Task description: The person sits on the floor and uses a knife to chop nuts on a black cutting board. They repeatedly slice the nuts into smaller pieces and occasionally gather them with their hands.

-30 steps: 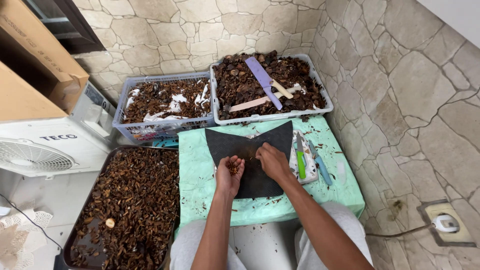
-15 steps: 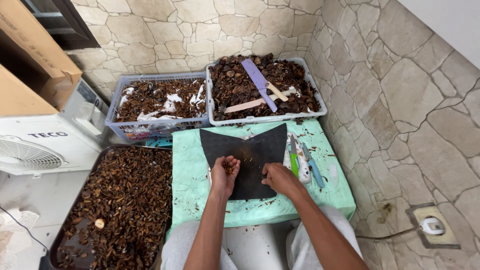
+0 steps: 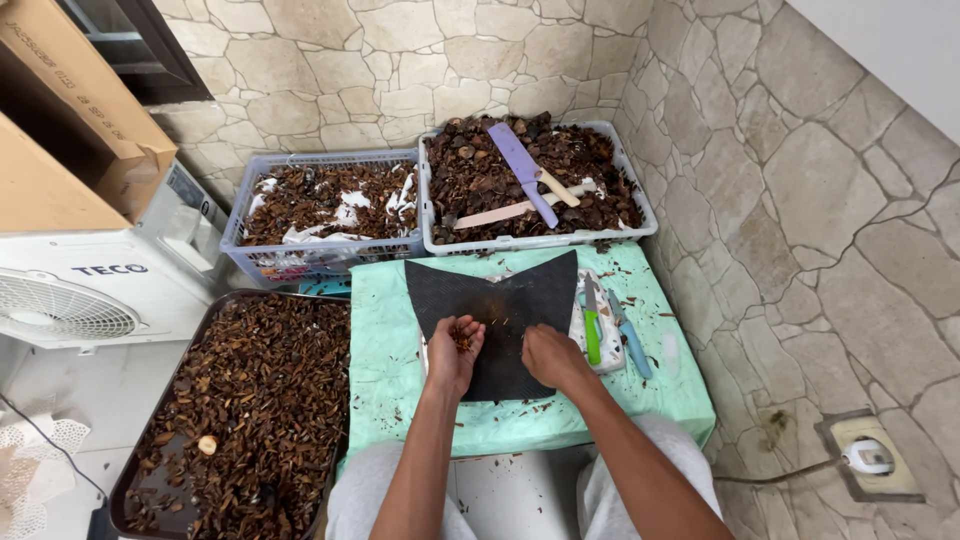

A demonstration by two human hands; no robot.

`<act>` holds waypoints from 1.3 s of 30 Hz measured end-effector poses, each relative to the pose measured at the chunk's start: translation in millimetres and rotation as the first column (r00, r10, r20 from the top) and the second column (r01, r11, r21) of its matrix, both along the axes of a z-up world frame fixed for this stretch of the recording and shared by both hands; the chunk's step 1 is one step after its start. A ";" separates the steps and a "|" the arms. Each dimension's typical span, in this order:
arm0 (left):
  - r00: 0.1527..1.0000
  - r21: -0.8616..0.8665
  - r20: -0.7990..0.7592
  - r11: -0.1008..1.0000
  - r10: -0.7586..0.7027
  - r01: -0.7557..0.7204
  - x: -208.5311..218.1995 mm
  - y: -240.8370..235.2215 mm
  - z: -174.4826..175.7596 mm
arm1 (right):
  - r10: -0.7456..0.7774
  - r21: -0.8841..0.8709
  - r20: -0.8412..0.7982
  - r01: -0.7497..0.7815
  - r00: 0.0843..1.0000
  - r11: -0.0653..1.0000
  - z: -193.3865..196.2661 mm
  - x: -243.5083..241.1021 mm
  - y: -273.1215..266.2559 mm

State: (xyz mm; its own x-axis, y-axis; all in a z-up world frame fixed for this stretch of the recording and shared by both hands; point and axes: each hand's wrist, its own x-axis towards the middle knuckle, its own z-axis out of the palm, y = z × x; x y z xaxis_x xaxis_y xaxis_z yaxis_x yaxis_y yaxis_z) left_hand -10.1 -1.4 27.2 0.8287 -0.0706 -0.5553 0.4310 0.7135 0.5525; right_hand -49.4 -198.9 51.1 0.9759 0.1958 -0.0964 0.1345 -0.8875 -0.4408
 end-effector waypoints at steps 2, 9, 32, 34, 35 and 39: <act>1.000 0.005 0.006 1.000 -0.004 0.004 1.8 -0.2 0.8 | 0.006 0.059 0.050 -0.009 0.999 0.998 12.4 7.3 4.5; 1.000 0.015 -0.007 1.000 -0.008 0.008 2.4 -1.3 -4.2 | 0.003 0.174 0.280 -0.054 0.960 0.983 19.1 25.1 28.7; 1.000 0.013 0.000 1.000 -0.008 0.008 -0.8 1.9 -20.1 | 0.023 0.266 0.352 -0.124 0.936 0.956 7.7 22.0 45.6; 1.000 0.010 0.001 1.000 -0.006 0.006 0.6 1.6 -15.9 | 0.011 0.248 0.370 -0.110 0.929 0.962 15.9 23.4 47.2; 1.000 0.007 -0.004 1.000 -0.004 0.004 -2.7 2.1 -13.0 | 0.016 0.264 0.372 -0.123 0.928 0.957 20.3 20.9 48.1; 1.000 -0.003 -0.013 1.000 0.006 -0.007 -8.8 3.0 -12.8 | 0.048 0.131 0.457 -0.120 0.888 0.984 -17.3 36.1 41.9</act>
State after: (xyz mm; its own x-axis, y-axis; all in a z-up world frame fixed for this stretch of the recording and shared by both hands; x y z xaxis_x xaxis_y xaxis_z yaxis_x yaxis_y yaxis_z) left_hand -18.9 1.5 14.4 0.8219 -0.0670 -0.5657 0.4334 0.7180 0.5446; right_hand -13.3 -156.9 33.8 0.8862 0.2556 0.3865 0.4214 -0.7915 -0.4426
